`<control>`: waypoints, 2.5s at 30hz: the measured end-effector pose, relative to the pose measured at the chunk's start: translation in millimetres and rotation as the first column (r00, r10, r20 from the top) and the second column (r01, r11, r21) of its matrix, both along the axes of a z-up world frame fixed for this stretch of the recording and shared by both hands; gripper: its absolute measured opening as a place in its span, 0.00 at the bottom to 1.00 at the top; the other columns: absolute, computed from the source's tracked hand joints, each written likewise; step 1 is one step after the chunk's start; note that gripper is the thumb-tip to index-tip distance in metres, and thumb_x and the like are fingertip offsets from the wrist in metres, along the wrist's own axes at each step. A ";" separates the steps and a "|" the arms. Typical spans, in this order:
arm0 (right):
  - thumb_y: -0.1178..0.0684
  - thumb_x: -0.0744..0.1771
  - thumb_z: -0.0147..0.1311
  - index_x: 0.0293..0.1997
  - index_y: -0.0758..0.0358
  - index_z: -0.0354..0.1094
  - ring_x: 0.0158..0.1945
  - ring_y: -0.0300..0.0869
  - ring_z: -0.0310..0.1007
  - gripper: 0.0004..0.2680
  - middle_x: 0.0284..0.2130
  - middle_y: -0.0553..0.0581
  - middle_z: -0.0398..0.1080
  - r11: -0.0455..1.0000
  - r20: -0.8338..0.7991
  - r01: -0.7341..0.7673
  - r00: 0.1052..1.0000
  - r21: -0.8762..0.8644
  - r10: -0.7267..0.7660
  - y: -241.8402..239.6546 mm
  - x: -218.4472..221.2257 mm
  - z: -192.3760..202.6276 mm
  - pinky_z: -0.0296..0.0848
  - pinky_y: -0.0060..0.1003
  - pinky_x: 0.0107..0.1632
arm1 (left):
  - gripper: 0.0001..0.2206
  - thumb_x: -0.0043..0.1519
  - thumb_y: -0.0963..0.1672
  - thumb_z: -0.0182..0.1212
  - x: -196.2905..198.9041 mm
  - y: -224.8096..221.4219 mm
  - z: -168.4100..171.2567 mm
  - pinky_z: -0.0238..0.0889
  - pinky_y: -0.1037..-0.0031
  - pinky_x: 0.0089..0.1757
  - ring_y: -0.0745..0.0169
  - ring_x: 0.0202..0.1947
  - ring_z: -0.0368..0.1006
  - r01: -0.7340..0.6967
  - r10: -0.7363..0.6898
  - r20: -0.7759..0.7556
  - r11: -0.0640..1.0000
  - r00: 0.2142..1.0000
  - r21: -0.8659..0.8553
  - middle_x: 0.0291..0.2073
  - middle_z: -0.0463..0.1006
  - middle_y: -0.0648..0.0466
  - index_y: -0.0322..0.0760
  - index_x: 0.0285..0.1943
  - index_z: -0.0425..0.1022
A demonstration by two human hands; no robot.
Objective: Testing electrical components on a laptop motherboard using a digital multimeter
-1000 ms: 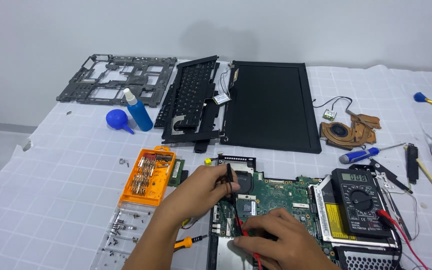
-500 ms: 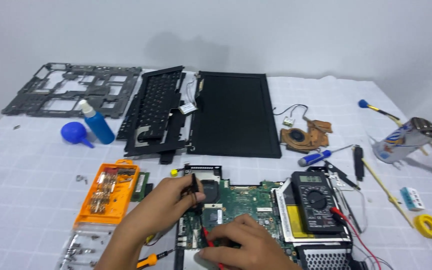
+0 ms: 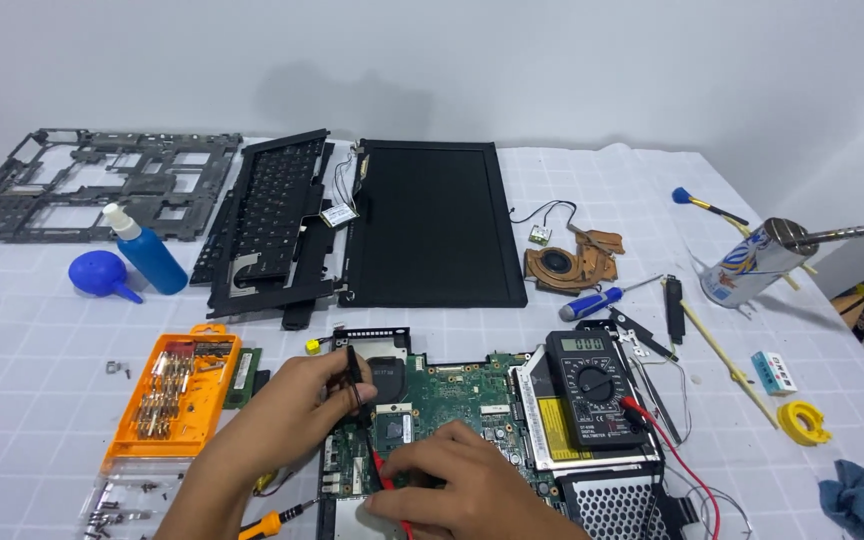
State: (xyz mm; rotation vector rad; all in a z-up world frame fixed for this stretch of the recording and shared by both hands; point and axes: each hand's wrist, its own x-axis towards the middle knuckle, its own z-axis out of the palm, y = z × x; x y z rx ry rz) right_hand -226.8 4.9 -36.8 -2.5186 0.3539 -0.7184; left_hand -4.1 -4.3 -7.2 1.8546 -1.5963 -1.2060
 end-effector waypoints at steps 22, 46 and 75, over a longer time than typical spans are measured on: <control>0.53 0.68 0.53 0.50 0.51 0.68 0.40 0.52 0.67 0.07 0.42 0.61 0.67 1.000 0.038 -0.023 0.999 0.007 0.023 -1.0 0.0 -0.7 0.62 0.45 0.42 | 0.06 0.60 0.47 0.57 0.3 -0.3 -1.9 0.61 0.79 0.38 0.71 0.34 0.72 0.010 -0.009 0.046 0.999 0.999 -0.038 0.31 0.79 0.60 0.44 0.36 0.75; 0.50 0.68 0.53 0.50 0.49 0.69 0.41 0.51 0.66 0.07 0.43 0.60 0.68 1.000 0.043 -0.010 0.999 0.012 0.009 -0.5 -0.5 2.0 0.63 0.43 0.43 | 0.06 0.59 0.47 0.57 3.1 -2.2 -9.6 0.62 0.80 0.38 0.71 0.33 0.72 0.011 -0.008 0.058 0.998 0.998 -0.058 0.28 0.80 0.60 0.45 0.36 0.75; 0.52 0.65 0.55 0.47 0.46 0.72 0.36 0.49 0.69 0.07 0.39 0.57 0.69 0.993 0.026 0.022 0.999 -0.114 -0.019 -7.3 3.0 -15.2 0.67 0.43 0.36 | 0.06 0.62 0.46 0.54 0.4 6.4 15.6 0.62 0.76 0.36 0.65 0.34 0.72 0.039 -0.040 0.013 0.999 0.999 0.009 0.34 0.77 0.54 0.43 0.42 0.73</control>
